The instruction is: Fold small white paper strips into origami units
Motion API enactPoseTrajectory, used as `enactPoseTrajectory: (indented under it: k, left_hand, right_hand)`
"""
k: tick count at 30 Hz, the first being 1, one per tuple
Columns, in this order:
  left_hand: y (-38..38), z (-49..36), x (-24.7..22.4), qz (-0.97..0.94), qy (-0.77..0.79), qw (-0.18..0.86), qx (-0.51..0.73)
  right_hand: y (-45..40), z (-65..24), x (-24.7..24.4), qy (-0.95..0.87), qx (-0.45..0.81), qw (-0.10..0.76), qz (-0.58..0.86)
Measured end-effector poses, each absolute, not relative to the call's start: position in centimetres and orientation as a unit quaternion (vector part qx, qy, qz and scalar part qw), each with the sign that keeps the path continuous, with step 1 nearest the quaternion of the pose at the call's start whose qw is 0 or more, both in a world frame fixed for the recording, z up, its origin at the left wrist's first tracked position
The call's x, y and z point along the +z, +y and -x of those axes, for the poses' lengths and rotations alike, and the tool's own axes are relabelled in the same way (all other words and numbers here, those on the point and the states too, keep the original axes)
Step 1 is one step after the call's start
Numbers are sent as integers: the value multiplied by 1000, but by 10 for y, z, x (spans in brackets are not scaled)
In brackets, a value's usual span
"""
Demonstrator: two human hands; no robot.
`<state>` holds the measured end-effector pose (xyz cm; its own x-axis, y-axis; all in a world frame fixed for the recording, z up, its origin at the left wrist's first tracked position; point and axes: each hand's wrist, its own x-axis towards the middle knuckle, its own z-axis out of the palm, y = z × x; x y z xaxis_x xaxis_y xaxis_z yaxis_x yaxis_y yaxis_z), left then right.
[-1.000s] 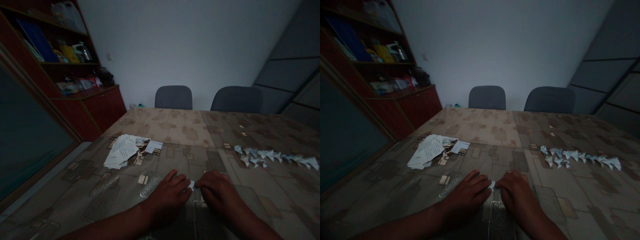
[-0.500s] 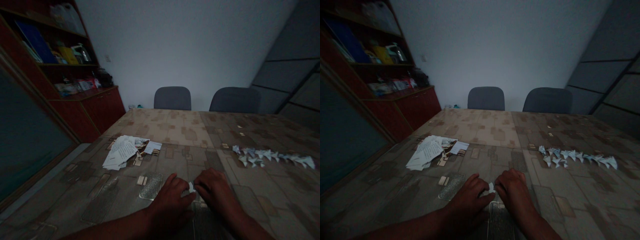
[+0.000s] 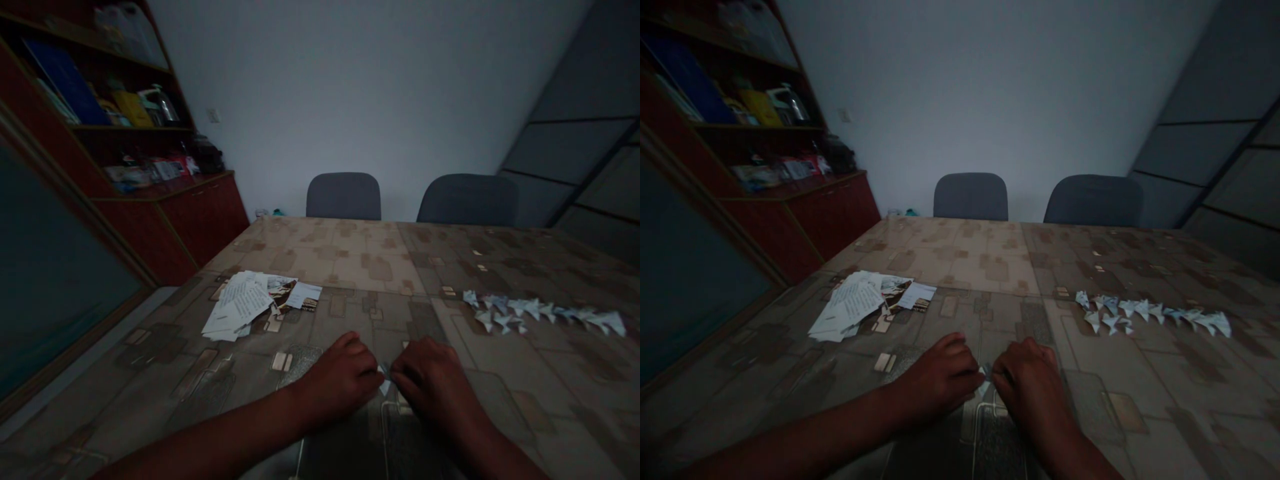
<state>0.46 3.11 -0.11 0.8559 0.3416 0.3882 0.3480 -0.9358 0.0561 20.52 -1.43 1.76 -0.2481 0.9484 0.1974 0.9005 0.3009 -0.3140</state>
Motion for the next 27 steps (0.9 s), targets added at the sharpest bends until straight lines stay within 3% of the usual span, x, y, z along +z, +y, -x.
enactPoseTrajectory:
  k: [4, 11, 21, 27]
  left_hand:
    - [18, -13, -11, 942, -239, 13, -234]
    - [10, -6, -10, 926, -249, -106, -265]
    - [33, 2, 11, 974, -126, -7, -188]
    - [37, 1, 11, 979, -116, 14, -168]
  right_hand:
    - [-17, -205, 18, -796, 56, 175, 576]
    - [-20, -199, 19, -804, 76, 151, 570]
    - [-13, -209, 5, -779, 71, 239, 575]
    - [-14, -209, 10, -807, 57, 225, 543]
